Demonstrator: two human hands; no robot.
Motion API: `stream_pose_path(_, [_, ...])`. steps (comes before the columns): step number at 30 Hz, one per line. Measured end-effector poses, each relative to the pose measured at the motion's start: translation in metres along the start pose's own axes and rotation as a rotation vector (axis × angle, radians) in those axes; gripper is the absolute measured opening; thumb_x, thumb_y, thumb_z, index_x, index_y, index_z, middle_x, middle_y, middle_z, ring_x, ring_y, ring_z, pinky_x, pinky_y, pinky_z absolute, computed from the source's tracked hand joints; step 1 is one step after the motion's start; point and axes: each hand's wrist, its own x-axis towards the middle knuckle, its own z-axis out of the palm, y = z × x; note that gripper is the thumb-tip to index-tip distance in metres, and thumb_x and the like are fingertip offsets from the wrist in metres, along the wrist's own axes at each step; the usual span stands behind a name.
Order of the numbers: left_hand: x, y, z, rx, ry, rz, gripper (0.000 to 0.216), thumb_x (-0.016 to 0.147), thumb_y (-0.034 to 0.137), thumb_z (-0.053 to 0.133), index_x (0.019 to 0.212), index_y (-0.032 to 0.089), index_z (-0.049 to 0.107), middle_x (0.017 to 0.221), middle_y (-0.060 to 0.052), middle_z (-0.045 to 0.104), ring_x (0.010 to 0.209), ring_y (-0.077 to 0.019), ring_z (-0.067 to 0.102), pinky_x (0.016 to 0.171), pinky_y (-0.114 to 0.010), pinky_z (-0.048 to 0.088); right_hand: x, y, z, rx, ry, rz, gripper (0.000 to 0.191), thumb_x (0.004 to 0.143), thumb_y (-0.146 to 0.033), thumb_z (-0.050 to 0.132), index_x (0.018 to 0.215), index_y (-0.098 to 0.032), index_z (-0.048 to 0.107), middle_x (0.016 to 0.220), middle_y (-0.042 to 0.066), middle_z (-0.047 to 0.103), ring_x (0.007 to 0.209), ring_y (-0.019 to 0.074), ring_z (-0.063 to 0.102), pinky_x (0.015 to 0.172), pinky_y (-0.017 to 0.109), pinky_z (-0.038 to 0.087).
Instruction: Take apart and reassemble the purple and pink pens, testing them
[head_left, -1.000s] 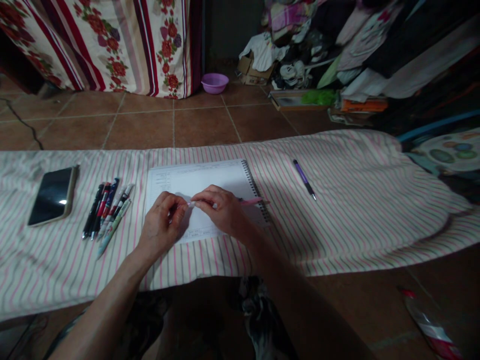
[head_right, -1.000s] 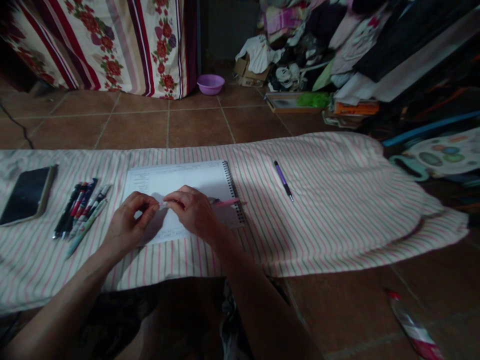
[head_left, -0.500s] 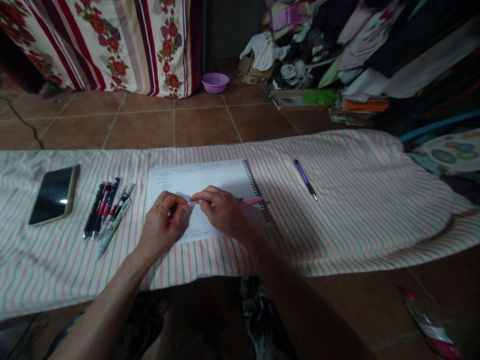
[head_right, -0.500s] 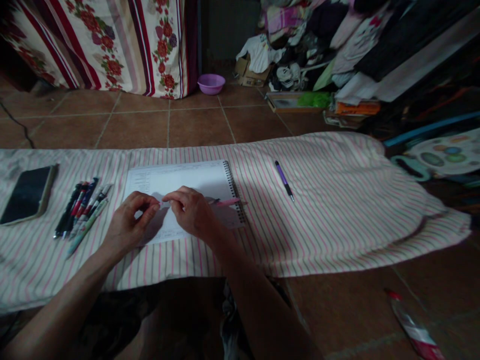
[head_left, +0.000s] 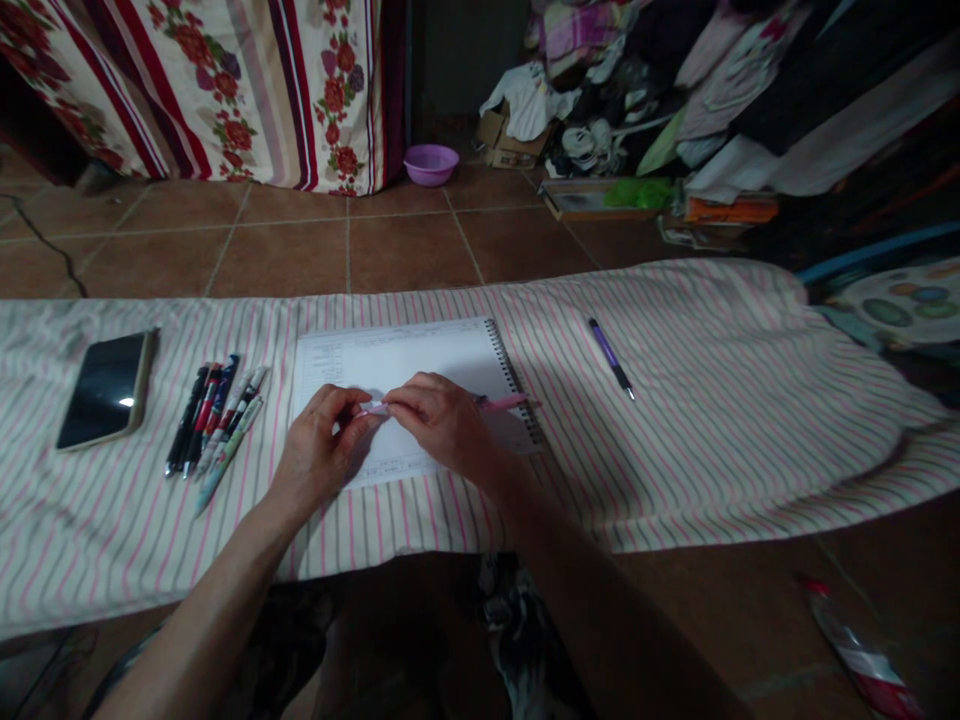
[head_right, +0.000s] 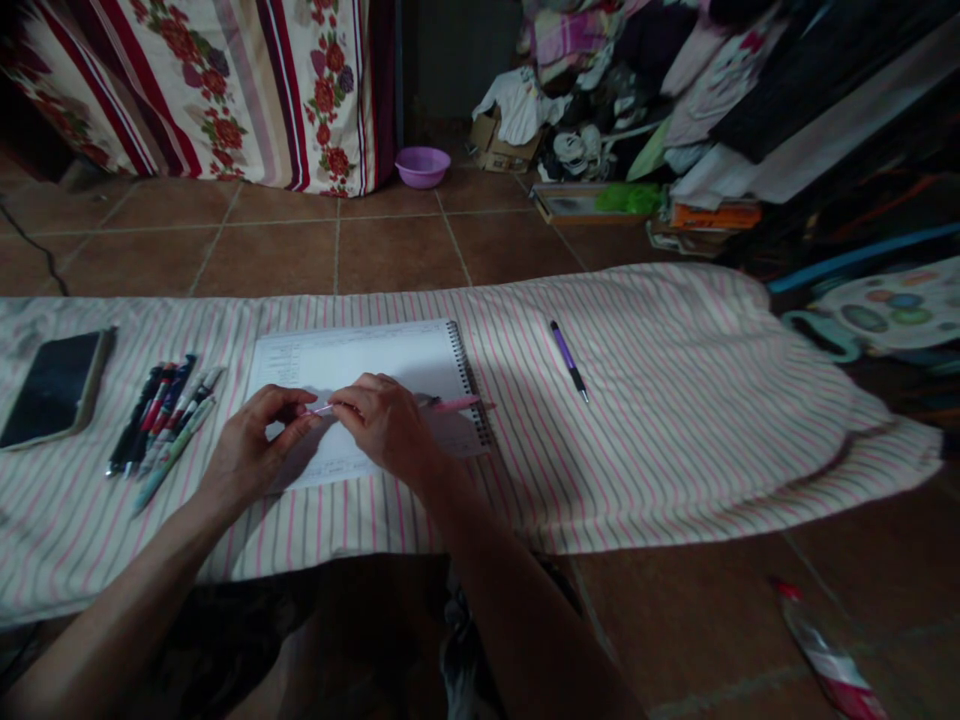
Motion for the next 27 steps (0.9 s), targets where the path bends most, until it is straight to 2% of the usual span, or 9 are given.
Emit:
stream_pose_path(8, [-0.001, -0.007, -0.003, 0.117, -0.014, 0.075, 0.017, 0.083, 0.035, 0.054, 0.084, 0.018, 0.056, 0.077, -0.001, 0.053, 0.066, -0.0121, 0.054, 0.062, -0.025, 0.047, 0.001, 0.0, 0.0, -0.034, -0.044, 0.027, 0.013, 0.083, -0.019, 0.056, 0.085, -0.016, 0.069, 0.078, 0.004, 0.064, 0.077, 0.0133, 0.057, 0.074, 0.025, 0.042])
stream_pose_path(14, [-0.005, -0.007, -0.005, 0.504, -0.033, 0.205, 0.019, 0.086, 0.029, 0.049, 0.085, 0.017, 0.064, 0.08, -0.005, 0.058, 0.067, -0.0158, 0.056, 0.055, -0.026, 0.044, 0.001, 0.0, 0.001, -0.1, -0.056, 0.028, 0.014, 0.084, -0.022, 0.055, 0.086, -0.018, 0.069, 0.078, 0.003, 0.063, 0.078, 0.0138, 0.056, 0.074, 0.025, 0.041])
stream_pose_path(18, [-0.005, -0.001, -0.011, 0.728, -0.047, 0.305, 0.021, 0.085, 0.03, 0.05, 0.082, 0.022, 0.069, 0.079, -0.004, 0.064, 0.068, -0.0198, 0.058, 0.049, -0.027, 0.039, 0.001, 0.0, 0.001, -0.11, -0.053, 0.032, 0.013, 0.084, -0.022, 0.056, 0.085, -0.018, 0.069, 0.078, 0.003, 0.063, 0.078, 0.014, 0.056, 0.074, 0.025, 0.041])
stream_pose_path(22, [-0.004, 0.001, -0.017, 0.794, -0.108, 0.34, 0.021, 0.085, 0.029, 0.051, 0.085, 0.026, 0.071, 0.083, -0.002, 0.067, 0.067, -0.0204, 0.058, 0.051, -0.029, 0.04, 0.001, 0.0, 0.001, -0.096, -0.062, 0.028, 0.014, 0.084, -0.021, 0.056, 0.086, -0.018, 0.068, 0.079, 0.004, 0.064, 0.079, 0.0138, 0.056, 0.074, 0.025, 0.041])
stream_pose_path(27, [0.0, -0.004, -0.021, 0.745, -0.195, 0.35, 0.025, 0.087, 0.024, 0.047, 0.092, 0.022, 0.07, 0.086, -0.006, 0.066, 0.076, -0.0228, 0.057, 0.063, -0.033, 0.046, 0.001, -0.001, 0.003, -0.104, -0.079, 0.023, 0.014, 0.085, -0.023, 0.056, 0.085, -0.018, 0.068, 0.079, 0.004, 0.064, 0.079, 0.014, 0.056, 0.074, 0.026, 0.04])
